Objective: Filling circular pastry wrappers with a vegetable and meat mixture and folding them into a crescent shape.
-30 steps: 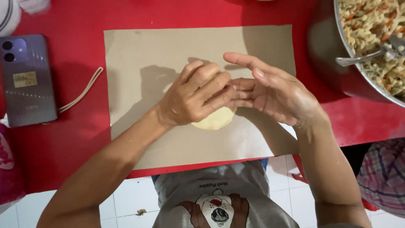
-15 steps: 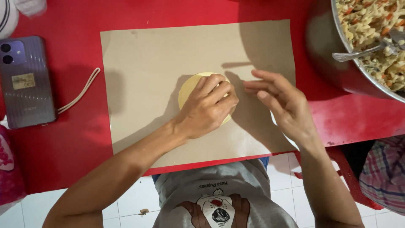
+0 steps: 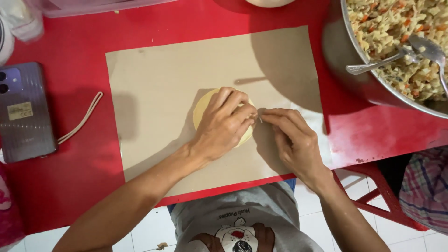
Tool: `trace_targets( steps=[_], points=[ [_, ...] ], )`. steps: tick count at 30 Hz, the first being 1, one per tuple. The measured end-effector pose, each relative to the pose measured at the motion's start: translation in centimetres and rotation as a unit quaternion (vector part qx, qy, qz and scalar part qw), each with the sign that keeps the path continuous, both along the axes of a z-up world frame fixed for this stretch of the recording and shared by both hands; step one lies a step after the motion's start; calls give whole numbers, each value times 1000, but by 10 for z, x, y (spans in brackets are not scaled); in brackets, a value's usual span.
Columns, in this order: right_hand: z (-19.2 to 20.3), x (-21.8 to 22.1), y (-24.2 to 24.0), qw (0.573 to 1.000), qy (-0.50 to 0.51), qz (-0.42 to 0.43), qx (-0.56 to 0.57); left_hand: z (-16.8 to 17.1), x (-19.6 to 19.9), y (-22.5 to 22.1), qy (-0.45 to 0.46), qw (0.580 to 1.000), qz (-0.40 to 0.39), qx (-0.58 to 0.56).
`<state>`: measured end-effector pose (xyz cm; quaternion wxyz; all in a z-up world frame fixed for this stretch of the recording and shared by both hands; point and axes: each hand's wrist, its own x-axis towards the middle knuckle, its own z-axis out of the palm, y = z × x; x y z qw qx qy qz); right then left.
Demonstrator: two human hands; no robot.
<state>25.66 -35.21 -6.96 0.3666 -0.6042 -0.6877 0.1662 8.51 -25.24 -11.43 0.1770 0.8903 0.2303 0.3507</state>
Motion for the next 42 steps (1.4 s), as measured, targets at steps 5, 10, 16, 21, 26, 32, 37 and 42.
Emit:
trace_targets(
  steps=[5, 10, 16, 21, 26, 32, 37, 42],
  points=[
    [-1, -1, 2, 1000, -4, 1, -1, -1, -1, 0, -1, 1000, -13, -22],
    [-3, 1, 3, 1000, 25, 2, 4, 1, -2, -2, -1, 999, -19, -38],
    [-5, 7, 1, 995, 99, -12, -17, 0, -7, -1, -58, 983, -41, -171],
    [-12, 11, 2, 993, 116, -16, -6, 8, -12, 1, -81, 966, -48, -240],
    [-12, 11, 2, 993, 112, -16, 15, 9, -13, -1, -72, 981, -47, -173],
    [-12, 10, 1, 995, 95, -29, 8, 10, -22, -12, 49, 998, -34, 15],
    [-14, 11, -1, 996, 86, -40, 6, 8, -27, -25, 98, 992, -44, 73],
    [-14, 11, -2, 993, 113, -38, 1, 5, -21, -33, 145, 976, -17, 163]
  ],
)
